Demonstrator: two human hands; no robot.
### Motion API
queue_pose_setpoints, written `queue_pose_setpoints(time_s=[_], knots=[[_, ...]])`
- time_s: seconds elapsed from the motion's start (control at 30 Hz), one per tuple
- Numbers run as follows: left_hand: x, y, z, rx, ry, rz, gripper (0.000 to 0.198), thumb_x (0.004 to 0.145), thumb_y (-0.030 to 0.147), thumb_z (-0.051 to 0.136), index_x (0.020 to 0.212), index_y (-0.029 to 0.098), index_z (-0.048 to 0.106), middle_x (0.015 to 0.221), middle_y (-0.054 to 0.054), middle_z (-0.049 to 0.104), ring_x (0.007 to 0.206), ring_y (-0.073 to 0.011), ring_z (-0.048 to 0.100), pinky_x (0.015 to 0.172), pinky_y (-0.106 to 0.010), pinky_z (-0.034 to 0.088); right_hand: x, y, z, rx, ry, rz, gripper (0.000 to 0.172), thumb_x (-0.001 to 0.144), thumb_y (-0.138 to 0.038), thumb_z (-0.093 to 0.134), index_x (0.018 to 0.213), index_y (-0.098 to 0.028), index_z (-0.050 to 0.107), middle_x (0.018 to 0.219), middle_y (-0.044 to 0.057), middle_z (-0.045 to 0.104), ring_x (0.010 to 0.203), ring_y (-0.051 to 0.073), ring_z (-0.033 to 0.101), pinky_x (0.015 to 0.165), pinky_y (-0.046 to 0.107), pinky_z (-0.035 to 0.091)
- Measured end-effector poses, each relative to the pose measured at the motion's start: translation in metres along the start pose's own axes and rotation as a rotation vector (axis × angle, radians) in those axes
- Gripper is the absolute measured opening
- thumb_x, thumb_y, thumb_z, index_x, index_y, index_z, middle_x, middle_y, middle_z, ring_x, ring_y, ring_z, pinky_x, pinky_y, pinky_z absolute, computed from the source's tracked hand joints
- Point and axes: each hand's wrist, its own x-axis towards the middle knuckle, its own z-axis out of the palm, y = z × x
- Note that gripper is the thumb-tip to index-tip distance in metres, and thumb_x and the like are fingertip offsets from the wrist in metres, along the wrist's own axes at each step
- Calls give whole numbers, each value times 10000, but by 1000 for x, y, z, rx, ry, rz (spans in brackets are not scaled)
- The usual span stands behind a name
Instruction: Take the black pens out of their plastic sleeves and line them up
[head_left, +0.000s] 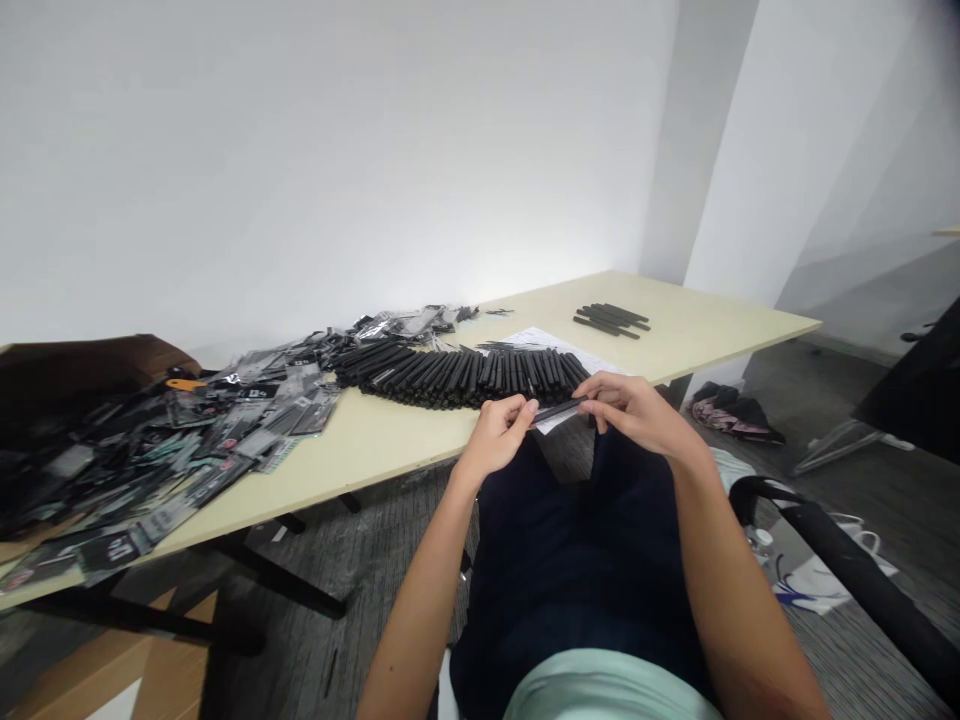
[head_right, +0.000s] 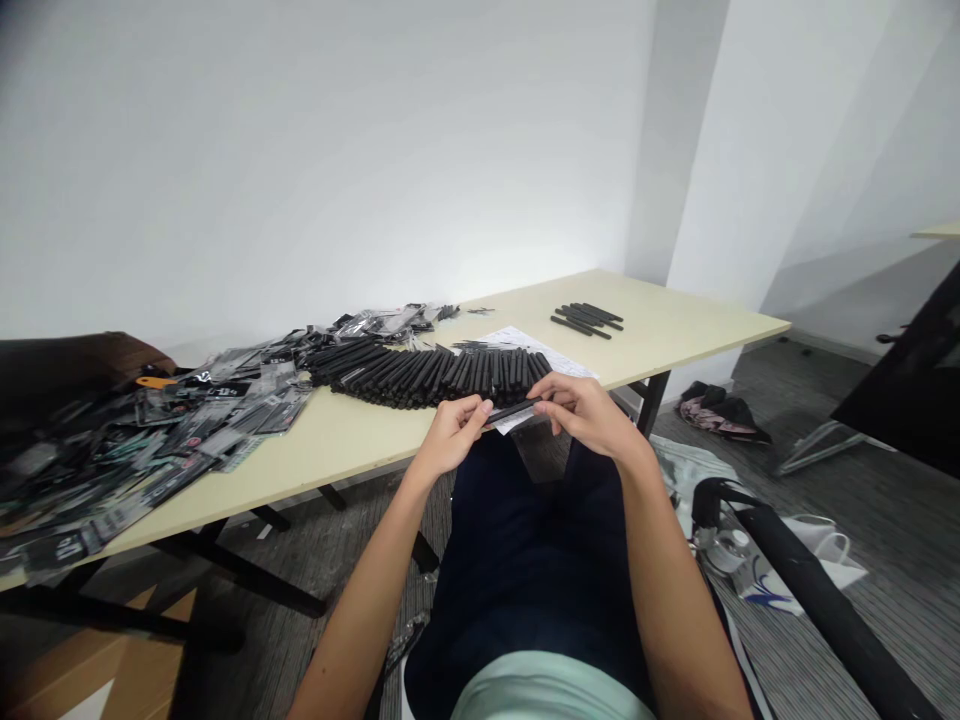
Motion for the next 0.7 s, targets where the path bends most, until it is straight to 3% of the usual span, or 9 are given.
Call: queue_pose_setpoints(time_s=[0.17,0.3,0.4,0.47,0.6,0.7], knots=[[0,-2,2,24,22,-9,520,1031,567,459,673,191,425,582,38,407,579,-118,455,581,-243,357,-1,-5,1,-57,-16,-7,421,968,-588,609,865,-185,671,720,44,685,529,141,577,539,281,462],[0,-3,3,15,20,-3,506,1037,547,456,678,193,414,595,41,399,588,-117,465,605,-240,387,2,-6,6,-201,8,15,605,1016,-641,475,622,-195,577,497,3,541,432,118,474,486,271,383],[0,-1,2,23,17,0,503,1039,536,457,675,191,418,588,43,393,577,-113,453,597,-237,375,4,-6,7,-250,28,3,667,1030,-638,442,537,-195,519,467,5,500,438,113,446,498,273,368],[1,0,1,48,18,5,506,1041,526,459,668,186,429,578,42,404,571,-111,440,582,-238,346,3,-4,6,-224,16,5,623,1032,-626,452,603,-191,574,506,5,535,449,117,472,501,273,376],[1,1,1,65,25,8,515,1042,524,459,660,182,424,575,41,418,565,-105,426,573,-239,319,1,-2,2,-68,10,21,412,981,-587,593,974,-186,686,746,29,682,507,131,559,510,272,442],[2,0,1,65,28,6,520,1044,534,449,662,182,427,580,40,428,565,-105,429,573,-240,322,0,-2,2,-6,8,17,390,932,-556,680,1036,-180,692,806,46,701,545,142,587,552,287,491]])
